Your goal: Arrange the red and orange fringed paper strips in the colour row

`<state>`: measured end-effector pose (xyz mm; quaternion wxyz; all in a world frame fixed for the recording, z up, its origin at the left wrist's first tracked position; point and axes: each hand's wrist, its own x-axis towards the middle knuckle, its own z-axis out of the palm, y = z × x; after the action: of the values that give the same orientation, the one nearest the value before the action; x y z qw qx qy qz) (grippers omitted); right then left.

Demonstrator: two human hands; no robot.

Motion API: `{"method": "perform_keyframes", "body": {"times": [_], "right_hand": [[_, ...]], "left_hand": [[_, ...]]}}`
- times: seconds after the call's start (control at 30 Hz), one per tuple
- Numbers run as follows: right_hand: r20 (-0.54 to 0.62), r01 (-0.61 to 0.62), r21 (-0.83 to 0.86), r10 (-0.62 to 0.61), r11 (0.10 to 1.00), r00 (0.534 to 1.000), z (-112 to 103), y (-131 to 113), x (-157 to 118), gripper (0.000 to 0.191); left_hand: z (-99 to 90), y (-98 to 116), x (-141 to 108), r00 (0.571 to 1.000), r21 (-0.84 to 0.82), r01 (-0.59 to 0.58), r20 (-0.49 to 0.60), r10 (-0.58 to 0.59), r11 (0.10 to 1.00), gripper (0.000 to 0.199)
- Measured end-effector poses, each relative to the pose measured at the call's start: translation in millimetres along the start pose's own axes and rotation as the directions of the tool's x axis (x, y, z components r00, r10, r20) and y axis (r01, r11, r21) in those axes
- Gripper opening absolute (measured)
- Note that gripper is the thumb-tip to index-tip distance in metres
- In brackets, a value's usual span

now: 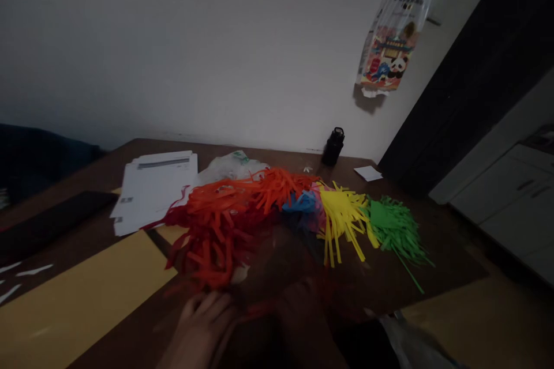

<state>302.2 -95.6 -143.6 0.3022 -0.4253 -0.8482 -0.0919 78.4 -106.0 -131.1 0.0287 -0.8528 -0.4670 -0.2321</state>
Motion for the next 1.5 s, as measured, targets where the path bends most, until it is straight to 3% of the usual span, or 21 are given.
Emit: {"method": "perform_keyframes", "body": {"times": [0.13,0.3,0.37,0.53,0.7,0.9,1.07,1.27,1.37,1.5], "right_hand": [[0.212,-0.119,-0.147,0.149,0.982,0.966,2,3,3,0.009],[0.227,-0.167,-0.195,0.21,0.966,0.951,-3,1,17,0.006],[0.198,-0.154,-0.159,0.184,0.975,0.963,-6,1,19,0.007],[0.05,0.053,0.143,-0.061,0.988,0.997,-9,2,16,0.007],[0.093,0.075,0.138,-0.089,0.988,0.992,-9,1,16,0.014],[-0.045,0.133,0.141,-0.128,0.981,0.991,-5,-1,20,0.019],[-0.166,0.173,0.108,-0.154,0.979,0.974,0,-8,21,0.026],[-0.207,0.181,0.091,-0.159,0.979,0.965,-1,-15,22,0.03],[-0.228,0.216,0.03,-0.204,0.976,0.952,-1,-15,20,0.036],[-0.155,0.242,0.013,-0.237,0.97,0.959,-3,-12,16,0.03]], "left_hand": [[-6.1,5,3,0.972,0.047,0.176,0.149,-0.181,0.983,0.021],[-1.8,15,13,0.963,0.13,0.229,0.114,-0.244,0.965,0.027],[0.4,16,15,0.97,0.119,0.208,0.104,-0.22,0.971,0.029],[-0.7,13,10,0.992,-0.014,0.08,0.103,-0.078,0.997,0.027],[-13.4,9,13,0.984,-0.174,0.007,0.177,0.025,0.985,0.013],[-16.2,10,17,0.982,-0.21,0.022,0.188,0.018,0.977,0.021],[-14.8,15,12,0.998,-0.215,0.043,0.054,-0.032,0.976,0.016],[-3.7,8,8,0.987,-0.085,-0.081,-0.147,0.068,0.993,0.016],[3.6,-1,7,0.976,-0.042,-0.119,-0.19,0.109,0.992,0.028],[10.1,-11,2,0.978,-0.036,-0.133,-0.166,0.125,0.99,0.033]]}}
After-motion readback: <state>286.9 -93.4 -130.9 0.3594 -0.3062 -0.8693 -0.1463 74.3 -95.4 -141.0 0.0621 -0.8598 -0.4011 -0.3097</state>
